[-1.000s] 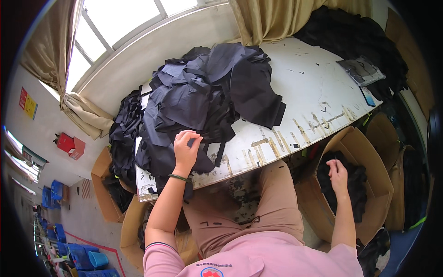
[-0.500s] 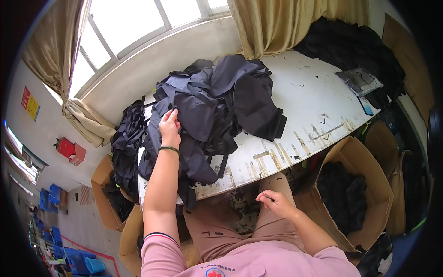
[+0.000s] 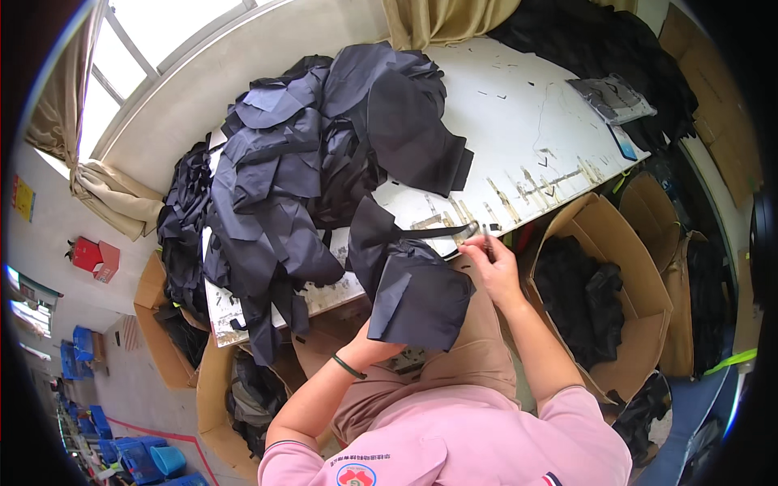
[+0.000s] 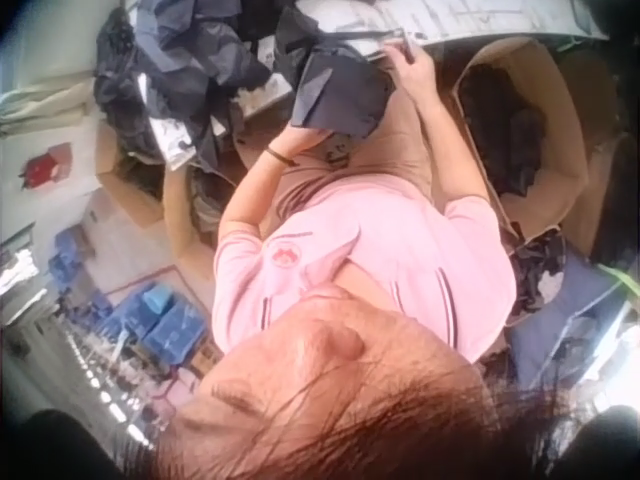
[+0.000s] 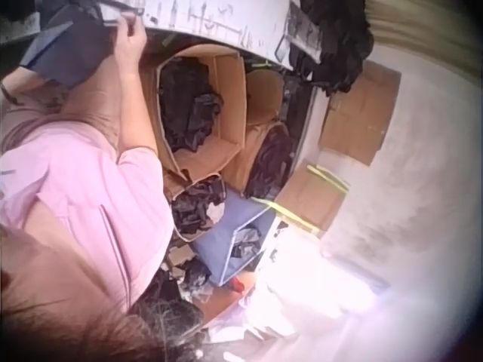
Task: Trimming excess material from black fabric pieces using scissors.
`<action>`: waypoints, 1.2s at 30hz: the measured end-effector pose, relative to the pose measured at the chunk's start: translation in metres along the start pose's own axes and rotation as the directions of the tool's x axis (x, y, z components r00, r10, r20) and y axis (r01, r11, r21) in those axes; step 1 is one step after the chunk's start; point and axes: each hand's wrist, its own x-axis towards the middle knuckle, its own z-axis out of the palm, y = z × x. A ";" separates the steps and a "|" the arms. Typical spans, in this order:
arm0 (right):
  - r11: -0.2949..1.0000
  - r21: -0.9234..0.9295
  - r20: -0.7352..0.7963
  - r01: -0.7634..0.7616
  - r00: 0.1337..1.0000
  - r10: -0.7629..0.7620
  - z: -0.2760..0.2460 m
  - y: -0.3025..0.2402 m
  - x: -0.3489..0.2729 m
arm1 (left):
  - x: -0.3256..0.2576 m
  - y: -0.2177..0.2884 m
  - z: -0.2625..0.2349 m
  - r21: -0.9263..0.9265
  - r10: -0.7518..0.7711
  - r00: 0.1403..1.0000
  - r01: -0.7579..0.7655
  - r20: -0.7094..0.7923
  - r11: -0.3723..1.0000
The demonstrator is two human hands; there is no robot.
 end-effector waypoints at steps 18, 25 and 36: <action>0.921 -0.370 0.317 0.117 0.949 0.007 0.076 0.018 0.037 | -0.024 0.002 -0.008 0.130 -0.159 0.987 0.155 0.021 0.979; 0.977 0.140 0.393 -0.161 0.915 0.094 0.070 -0.054 -0.008 | -0.052 0.002 -0.080 0.095 -0.231 0.965 0.243 -0.125 0.965; 0.962 0.243 0.520 -0.122 0.854 -0.023 0.088 -0.096 -0.059 | -0.035 0.070 -0.122 -0.729 -0.487 0.767 0.038 -0.417 0.684</action>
